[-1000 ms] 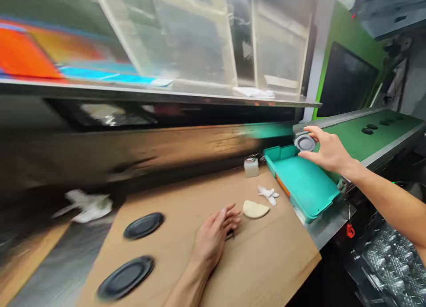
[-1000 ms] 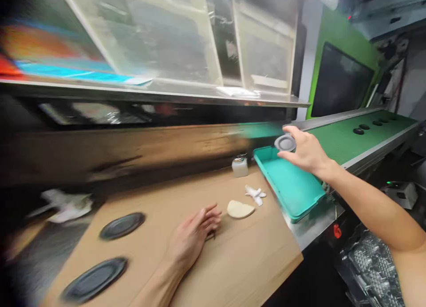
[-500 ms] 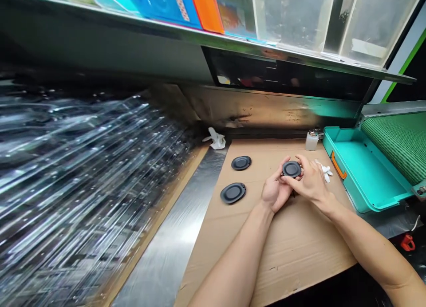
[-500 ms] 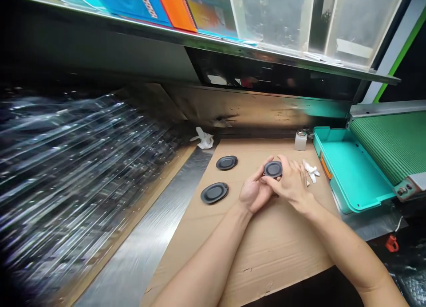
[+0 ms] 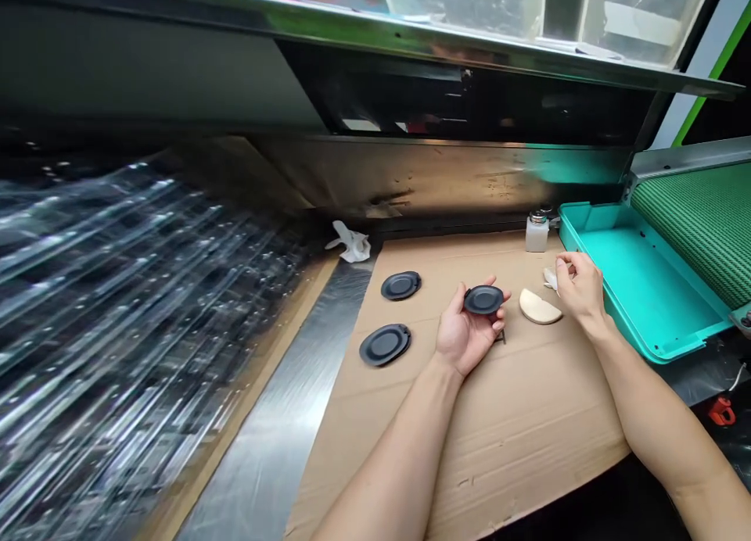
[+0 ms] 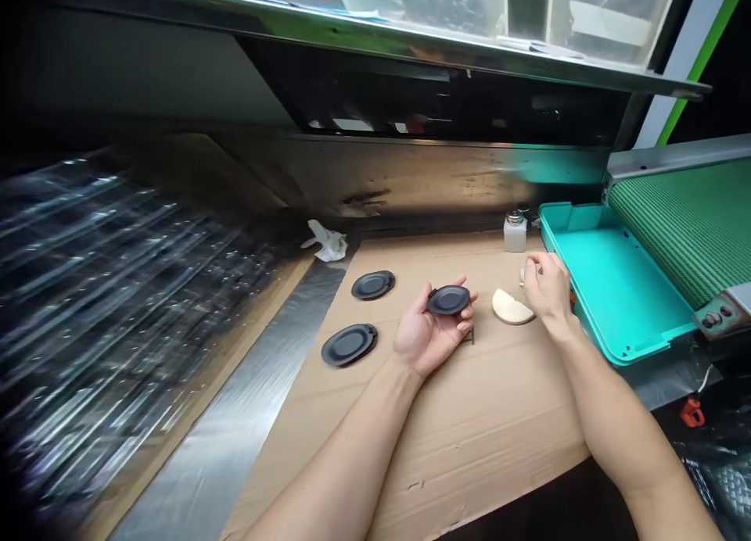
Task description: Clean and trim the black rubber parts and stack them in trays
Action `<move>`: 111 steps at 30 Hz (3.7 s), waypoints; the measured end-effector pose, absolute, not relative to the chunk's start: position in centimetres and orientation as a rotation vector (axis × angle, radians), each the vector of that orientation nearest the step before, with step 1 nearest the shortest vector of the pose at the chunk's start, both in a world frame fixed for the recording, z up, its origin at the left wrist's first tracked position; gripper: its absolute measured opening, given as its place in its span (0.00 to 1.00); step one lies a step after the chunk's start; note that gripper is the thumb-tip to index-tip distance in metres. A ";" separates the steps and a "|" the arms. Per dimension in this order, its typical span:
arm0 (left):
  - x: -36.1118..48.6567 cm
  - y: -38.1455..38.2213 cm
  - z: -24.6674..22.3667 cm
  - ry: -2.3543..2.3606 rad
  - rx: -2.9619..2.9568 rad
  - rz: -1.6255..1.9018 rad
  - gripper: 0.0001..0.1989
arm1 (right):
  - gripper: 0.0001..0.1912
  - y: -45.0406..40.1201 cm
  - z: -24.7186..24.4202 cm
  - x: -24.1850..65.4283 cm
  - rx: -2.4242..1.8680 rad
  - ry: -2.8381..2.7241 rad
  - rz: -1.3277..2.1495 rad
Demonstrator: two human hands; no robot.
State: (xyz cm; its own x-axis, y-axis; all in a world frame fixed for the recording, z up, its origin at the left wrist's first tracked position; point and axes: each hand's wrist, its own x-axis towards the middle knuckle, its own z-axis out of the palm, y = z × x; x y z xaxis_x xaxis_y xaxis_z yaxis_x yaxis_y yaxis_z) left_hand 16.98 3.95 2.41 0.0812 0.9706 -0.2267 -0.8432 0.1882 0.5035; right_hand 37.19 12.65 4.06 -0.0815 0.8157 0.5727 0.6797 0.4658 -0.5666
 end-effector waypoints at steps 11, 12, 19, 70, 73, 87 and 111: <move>17.2 4.2 2.4 0.714 0.234 1.357 0.25 | 0.13 12.1 3.0 36.6 -1.513 -2.161 0.155; 17.3 4.3 2.3 0.722 0.235 1.349 0.25 | 0.13 11.7 3.3 36.2 -1.413 -2.137 0.191; 18.7 4.9 0.9 0.755 0.314 1.443 0.27 | 0.08 7.1 2.7 31.5 -0.860 -2.222 0.362; 18.4 5.0 1.4 0.836 0.237 1.342 0.29 | 0.11 10.3 2.8 33.7 -1.082 -1.950 0.388; 18.8 5.2 1.2 0.788 0.262 1.358 0.29 | 0.12 9.7 2.6 33.1 -1.074 -2.020 0.401; 18.9 4.6 0.7 0.789 0.236 1.387 0.24 | 0.12 5.5 2.1 30.6 -1.001 -2.532 0.036; 19.3 4.5 0.5 0.818 0.222 1.381 0.26 | 0.08 6.2 1.3 30.7 -0.968 -2.531 0.158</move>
State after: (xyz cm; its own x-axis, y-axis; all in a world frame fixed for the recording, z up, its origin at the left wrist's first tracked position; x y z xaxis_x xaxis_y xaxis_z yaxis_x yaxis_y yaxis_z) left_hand 19.30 4.52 0.46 -0.0297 0.9236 -0.3821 -0.7787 0.2182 0.5882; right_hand 30.72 6.19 1.31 -0.6674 0.6594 0.3461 0.6112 0.7505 -0.2513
